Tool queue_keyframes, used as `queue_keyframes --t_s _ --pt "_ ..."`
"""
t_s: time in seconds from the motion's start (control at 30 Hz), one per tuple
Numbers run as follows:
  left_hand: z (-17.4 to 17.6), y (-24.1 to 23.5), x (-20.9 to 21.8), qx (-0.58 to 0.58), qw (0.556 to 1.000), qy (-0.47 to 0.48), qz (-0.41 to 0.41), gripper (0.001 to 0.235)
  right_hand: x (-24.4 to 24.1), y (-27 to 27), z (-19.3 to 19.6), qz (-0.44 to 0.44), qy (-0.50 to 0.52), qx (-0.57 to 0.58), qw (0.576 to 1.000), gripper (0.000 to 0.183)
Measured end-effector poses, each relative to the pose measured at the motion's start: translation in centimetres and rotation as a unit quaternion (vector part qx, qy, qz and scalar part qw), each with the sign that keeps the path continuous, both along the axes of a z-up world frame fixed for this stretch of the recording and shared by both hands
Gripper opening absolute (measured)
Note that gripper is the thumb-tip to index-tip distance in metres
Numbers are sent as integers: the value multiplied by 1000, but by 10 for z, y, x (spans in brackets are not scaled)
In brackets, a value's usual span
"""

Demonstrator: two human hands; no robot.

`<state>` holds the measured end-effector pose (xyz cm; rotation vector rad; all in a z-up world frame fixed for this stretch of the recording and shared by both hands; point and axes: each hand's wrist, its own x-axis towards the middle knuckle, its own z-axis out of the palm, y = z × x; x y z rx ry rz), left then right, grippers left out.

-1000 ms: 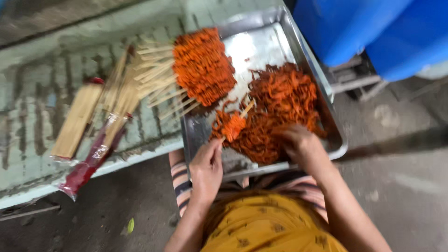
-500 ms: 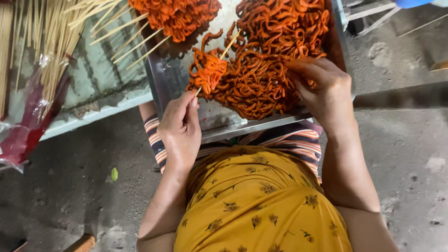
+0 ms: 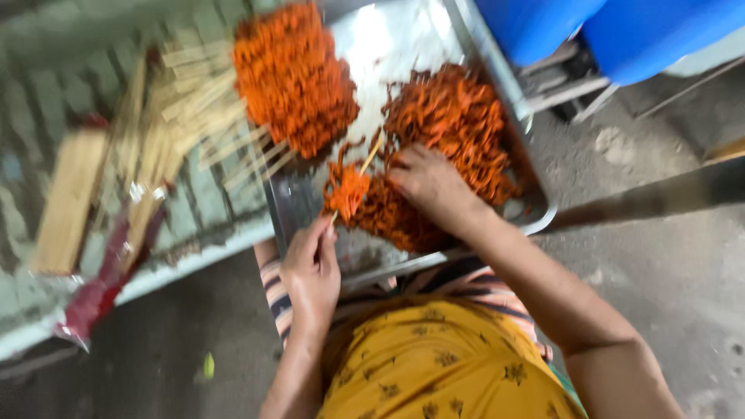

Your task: The person threads orange, curly food items onto wooden skewers by hand, picking each item from a metal tray and sliding it onto a skewer, then placing the finished skewer on another tray.

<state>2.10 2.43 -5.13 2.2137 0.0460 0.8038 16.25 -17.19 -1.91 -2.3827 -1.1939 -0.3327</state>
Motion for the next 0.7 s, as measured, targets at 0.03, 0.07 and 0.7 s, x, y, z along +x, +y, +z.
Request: queue_keyframes --t_s 0.03,0.07,0.7 --pt "1 0 0 3 1000 0 2 17 0 -2 3 0 17 9 1000 16" --pt "2 0 1 6 1000 2 4 16 -2 -4 4 4 8 45 999 15" --pt "-4 -2 4 -74 997 27 5 17 -25 -39 17 72 509 339 788 23"
